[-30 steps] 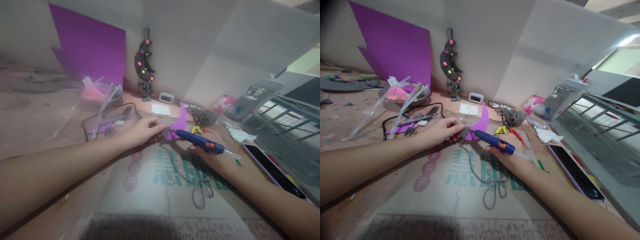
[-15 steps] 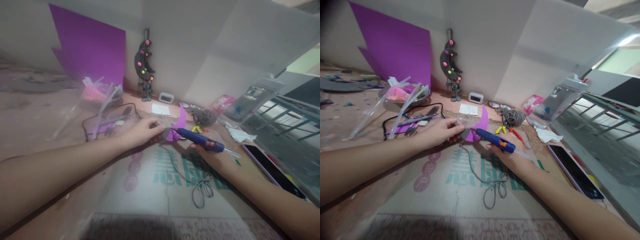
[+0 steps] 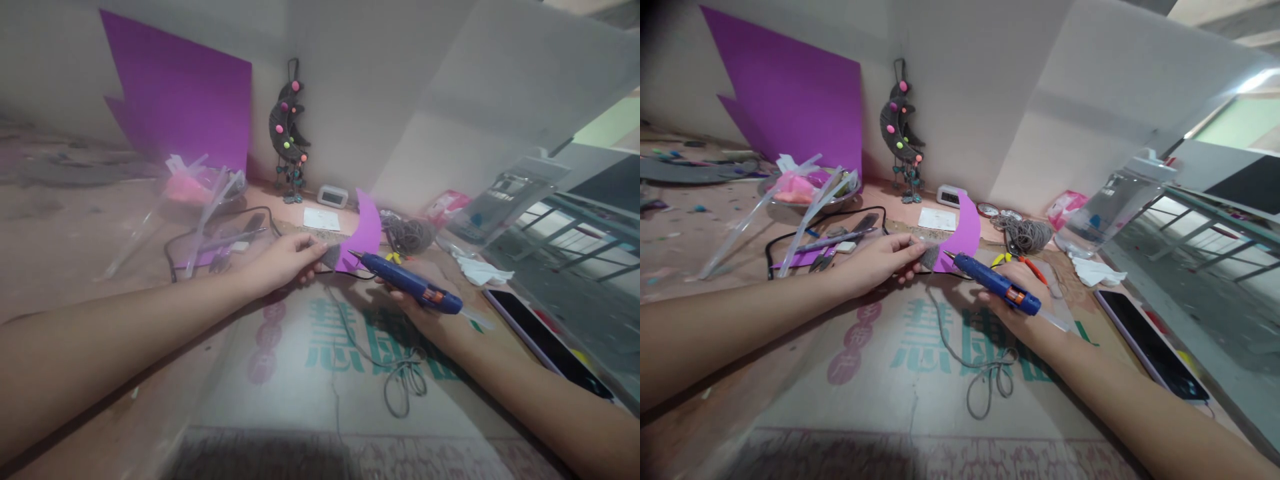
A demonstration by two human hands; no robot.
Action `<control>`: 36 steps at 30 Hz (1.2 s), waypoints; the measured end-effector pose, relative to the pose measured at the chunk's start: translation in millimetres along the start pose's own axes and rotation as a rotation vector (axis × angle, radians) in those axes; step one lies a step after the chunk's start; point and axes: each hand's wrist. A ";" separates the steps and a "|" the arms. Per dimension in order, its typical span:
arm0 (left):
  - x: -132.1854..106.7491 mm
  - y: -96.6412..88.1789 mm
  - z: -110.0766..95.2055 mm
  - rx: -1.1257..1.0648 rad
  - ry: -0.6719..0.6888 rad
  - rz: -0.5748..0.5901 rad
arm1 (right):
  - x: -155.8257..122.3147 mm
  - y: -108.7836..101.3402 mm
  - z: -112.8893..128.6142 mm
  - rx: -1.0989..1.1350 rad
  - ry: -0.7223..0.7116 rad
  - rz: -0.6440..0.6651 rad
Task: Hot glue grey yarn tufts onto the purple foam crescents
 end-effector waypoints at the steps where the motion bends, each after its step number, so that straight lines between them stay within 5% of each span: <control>1: -0.1 0.2 -1.3 0.004 -0.010 -0.013 | 0.4 0.3 -0.6 0.003 -0.017 0.002; 8: -2.2 0.2 -4.9 0.041 -0.022 -0.034 | 2.3 4.4 -7.3 0.127 -0.067 0.147; 36: -0.5 -0.1 -1.2 -0.010 -0.030 -0.045 | -0.5 7.2 -10.3 -0.071 -0.025 0.173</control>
Point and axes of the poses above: each hand's wrist, its own x-axis towards the middle knuckle, its own y-axis out of the palm, z = x × y, and after that the axes turned 8 degrees about y, right-handed
